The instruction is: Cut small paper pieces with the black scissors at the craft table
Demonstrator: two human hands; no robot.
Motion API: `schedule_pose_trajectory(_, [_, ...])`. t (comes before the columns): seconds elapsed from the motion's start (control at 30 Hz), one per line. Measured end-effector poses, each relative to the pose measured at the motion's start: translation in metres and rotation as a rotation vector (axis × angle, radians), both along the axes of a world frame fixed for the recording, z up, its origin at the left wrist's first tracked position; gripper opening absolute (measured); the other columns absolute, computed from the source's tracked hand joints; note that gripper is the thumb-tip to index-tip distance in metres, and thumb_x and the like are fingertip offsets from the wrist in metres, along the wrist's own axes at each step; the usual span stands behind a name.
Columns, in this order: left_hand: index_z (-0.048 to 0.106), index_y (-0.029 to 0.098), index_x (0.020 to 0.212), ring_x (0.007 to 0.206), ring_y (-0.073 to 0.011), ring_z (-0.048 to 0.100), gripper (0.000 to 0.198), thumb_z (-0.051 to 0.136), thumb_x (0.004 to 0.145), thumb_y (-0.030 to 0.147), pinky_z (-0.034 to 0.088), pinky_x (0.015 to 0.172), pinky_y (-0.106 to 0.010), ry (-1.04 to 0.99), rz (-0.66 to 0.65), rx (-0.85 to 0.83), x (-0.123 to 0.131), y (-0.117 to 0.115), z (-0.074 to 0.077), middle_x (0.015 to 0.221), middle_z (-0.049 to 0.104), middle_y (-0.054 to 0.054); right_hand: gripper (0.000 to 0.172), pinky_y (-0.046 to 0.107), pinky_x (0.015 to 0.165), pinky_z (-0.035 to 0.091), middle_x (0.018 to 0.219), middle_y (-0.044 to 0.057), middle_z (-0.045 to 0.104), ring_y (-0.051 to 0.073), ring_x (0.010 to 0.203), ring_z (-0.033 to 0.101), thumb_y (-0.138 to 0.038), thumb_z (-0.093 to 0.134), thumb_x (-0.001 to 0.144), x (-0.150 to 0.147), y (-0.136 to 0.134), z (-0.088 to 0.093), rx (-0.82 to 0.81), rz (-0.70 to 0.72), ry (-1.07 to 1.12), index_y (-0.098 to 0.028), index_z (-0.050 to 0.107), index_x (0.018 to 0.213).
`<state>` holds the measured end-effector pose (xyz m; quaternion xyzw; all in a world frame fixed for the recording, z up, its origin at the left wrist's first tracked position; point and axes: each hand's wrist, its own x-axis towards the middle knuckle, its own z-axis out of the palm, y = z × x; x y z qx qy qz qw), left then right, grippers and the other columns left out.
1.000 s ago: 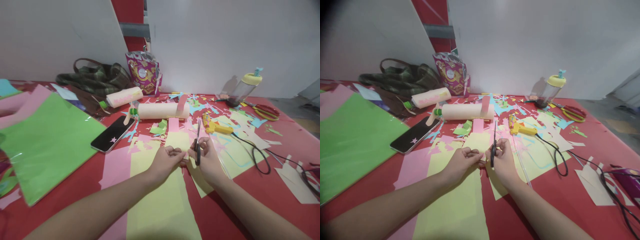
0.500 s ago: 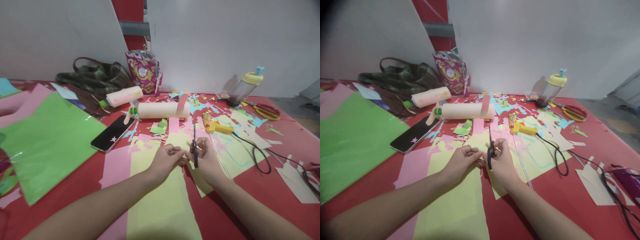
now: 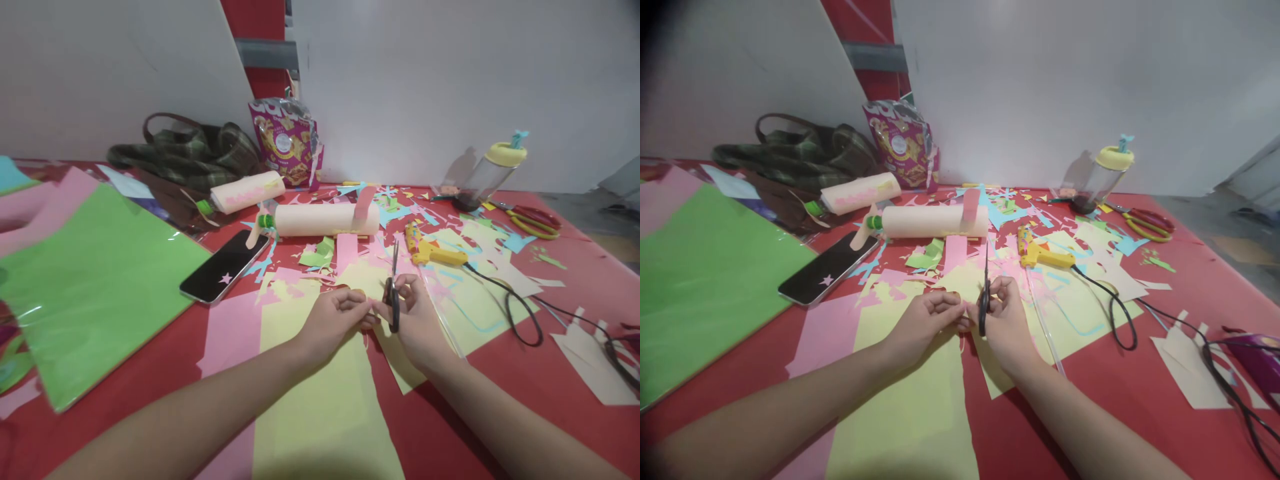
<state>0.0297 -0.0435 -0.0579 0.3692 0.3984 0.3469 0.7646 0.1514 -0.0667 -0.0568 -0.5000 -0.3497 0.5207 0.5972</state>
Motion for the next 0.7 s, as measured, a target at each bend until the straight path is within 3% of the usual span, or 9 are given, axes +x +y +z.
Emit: schedule_pose_trajectory(0.7, [0.054, 0.01, 0.065, 0.06, -0.0147, 0.061, 0.018, 0.063, 0.062, 0.026, 0.047, 0.057, -0.024, 0.058, -0.026, 0.036, -0.0011, 0.0009, 0.0, 0.06, 0.06, -0.003, 0.028, 0.014, 0.041, 0.035, 0.067, -0.008, 0.044, 0.004, 0.048, 0.042, -0.009, 0.058, 0.061, 0.0025, 0.0, -0.0024, 0.009, -0.026, -0.028, -0.024, 0.038, 0.073])
